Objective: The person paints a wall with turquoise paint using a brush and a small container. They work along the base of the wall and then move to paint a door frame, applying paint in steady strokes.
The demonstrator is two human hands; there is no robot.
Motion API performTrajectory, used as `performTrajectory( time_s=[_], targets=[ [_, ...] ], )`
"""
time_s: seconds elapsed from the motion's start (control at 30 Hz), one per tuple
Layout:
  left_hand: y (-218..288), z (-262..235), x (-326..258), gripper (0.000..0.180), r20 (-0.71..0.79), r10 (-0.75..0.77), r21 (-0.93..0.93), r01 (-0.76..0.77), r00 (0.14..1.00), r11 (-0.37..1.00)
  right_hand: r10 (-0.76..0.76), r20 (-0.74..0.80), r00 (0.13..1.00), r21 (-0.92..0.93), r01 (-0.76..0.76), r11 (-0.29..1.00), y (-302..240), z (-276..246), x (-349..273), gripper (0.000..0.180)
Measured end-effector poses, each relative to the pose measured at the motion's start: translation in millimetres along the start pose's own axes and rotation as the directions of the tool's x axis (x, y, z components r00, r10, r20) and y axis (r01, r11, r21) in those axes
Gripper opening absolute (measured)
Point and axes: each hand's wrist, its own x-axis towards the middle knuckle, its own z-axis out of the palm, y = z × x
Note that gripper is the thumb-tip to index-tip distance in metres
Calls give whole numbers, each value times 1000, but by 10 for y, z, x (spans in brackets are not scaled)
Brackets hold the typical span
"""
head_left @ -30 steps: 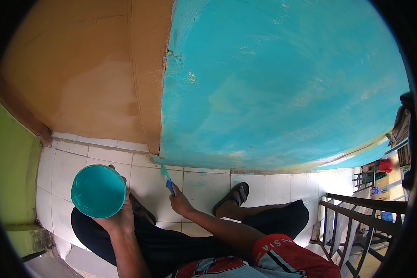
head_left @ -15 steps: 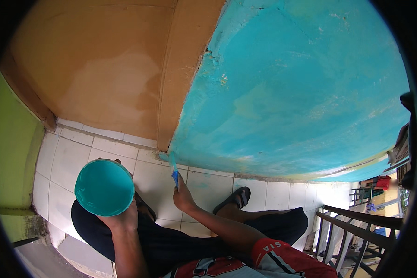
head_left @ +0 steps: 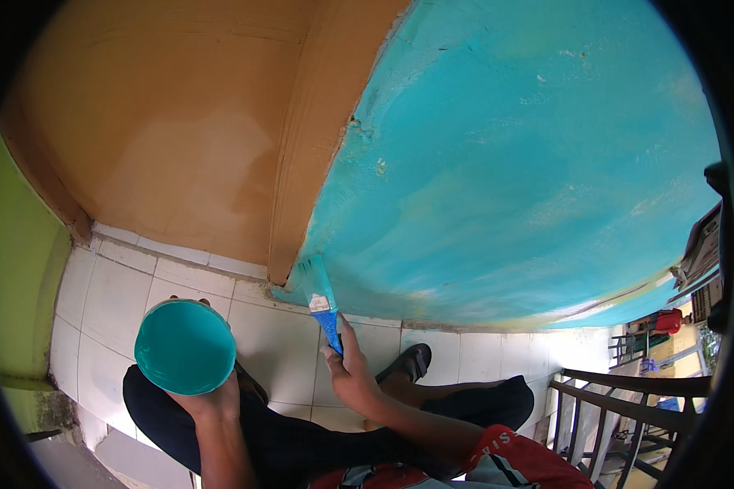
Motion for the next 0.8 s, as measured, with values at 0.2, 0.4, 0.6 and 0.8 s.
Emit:
performTrajectory(
  time_s=[0.2,0.4,0.6,0.8],
  targets=[
    [26,38,-83,53,248,-116,1,120,962,993,106,188,977,286,-158,945,118,-600,-423,68],
    [19,-82,70,54,239,-145,108,122,960,987,382,70,922,554,-354,754,671,-802,-566,51],
    [-88,-21,65,55,426,-234,95,214,874,972,556,-39,830,769,-330,547,900,-1146,-866,27],
    [-304,170,-8,57,405,-333,59,339,851,939,745,-235,624,959,21,284,1729,-1191,-434,51]
  ],
)
